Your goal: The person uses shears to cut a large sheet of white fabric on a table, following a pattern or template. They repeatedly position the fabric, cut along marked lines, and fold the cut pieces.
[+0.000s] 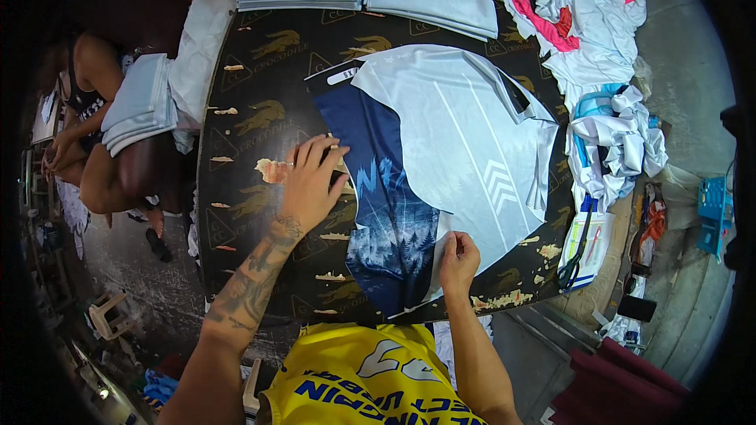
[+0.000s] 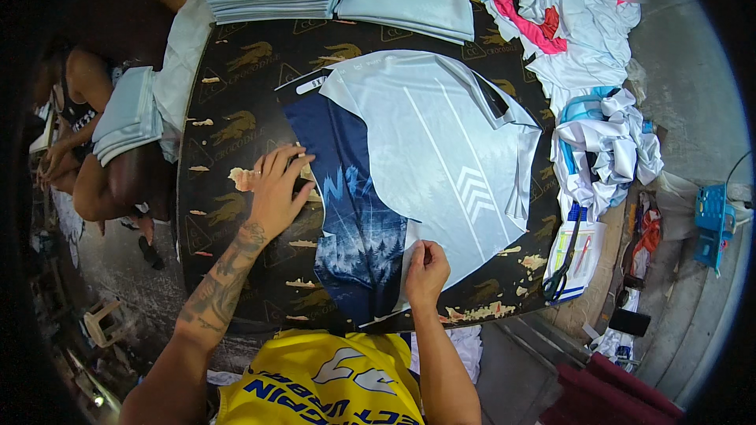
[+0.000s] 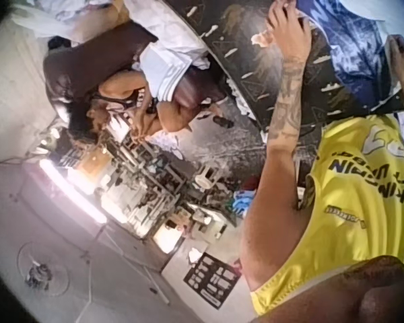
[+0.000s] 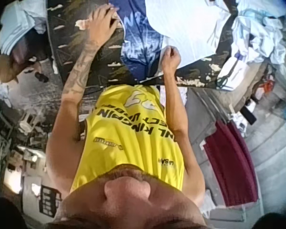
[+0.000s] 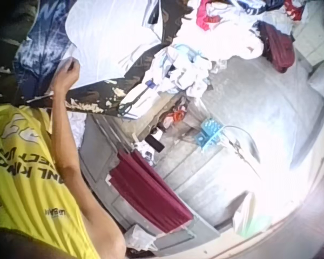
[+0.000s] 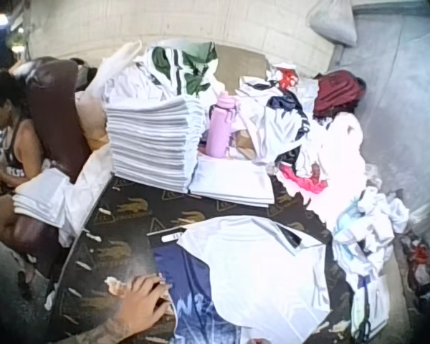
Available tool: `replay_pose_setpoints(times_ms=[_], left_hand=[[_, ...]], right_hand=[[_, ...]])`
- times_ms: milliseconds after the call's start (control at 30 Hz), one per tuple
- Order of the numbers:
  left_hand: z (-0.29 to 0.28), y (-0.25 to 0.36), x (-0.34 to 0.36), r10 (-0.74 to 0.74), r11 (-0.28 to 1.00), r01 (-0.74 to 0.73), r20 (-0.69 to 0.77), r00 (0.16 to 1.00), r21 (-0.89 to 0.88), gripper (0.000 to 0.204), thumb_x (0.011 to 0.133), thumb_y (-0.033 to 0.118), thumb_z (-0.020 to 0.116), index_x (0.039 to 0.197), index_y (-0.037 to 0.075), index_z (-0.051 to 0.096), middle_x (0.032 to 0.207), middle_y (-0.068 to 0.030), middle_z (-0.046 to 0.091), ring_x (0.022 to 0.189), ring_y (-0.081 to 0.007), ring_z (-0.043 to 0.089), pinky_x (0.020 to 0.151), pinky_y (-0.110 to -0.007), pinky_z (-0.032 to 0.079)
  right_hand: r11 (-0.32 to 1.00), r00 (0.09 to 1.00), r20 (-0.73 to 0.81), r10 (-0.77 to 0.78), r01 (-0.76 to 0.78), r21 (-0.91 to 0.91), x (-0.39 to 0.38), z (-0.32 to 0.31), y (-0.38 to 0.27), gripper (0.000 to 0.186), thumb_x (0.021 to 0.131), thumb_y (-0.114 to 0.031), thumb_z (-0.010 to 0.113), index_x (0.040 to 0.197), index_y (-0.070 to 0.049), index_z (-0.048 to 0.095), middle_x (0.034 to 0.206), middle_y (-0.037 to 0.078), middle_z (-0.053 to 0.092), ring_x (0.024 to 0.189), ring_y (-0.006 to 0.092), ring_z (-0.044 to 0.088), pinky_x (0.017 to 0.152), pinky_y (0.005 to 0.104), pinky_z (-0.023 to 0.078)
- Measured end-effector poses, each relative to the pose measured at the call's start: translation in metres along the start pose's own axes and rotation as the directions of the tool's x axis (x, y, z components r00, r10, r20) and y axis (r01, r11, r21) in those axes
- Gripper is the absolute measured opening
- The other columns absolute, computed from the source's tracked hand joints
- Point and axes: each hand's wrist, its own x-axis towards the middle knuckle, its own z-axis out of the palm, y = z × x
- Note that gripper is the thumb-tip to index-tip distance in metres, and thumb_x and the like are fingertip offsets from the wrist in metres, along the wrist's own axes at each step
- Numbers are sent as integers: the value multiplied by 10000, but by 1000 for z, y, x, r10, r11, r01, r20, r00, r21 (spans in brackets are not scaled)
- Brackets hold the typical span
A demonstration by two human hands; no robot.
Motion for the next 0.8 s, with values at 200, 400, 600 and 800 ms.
replay_pose_setpoints(times_ms=[200,400,600,800], left_hand=[[4,33,-50,-92,996,92,47,995,0,804,806,517,868,1425,100,567,1444,-117,501,1479,-337,378,1248,-592,174],[9,56,-85,-195,981,191,137,971,46,945,751,553,901,1489,119,501,1525,-122,440,1528,-333,313,1272,-618,118],[7,53,-87,-223,974,227,155,962,-4,900,774,502,898,1488,117,507,1520,-112,451,1513,-332,339,1264,-616,140],[-5,47,-48,-249,950,240,-22,968,-198,553,891,243,819,1384,96,616,1454,-107,527,1440,-353,444,1213,-525,317]], right_hand=[[1000,1000,7,-5,5,-10,7,-3,-2,229,1053,-155,651,995,55,722,750,42,653,676,108,567,635,304,468],[1000,1000,1,-10,10,18,19,-8,-3,230,1058,-165,656,999,48,721,748,35,640,674,95,562,631,298,466],[997,997,14,-77,77,21,23,-12,-7,232,1060,-179,653,1009,34,729,742,39,647,661,102,564,625,301,464],[1000,999,47,-22,22,4,17,-14,-8,252,1072,-208,649,998,21,725,733,-15,621,671,58,528,615,270,413]])
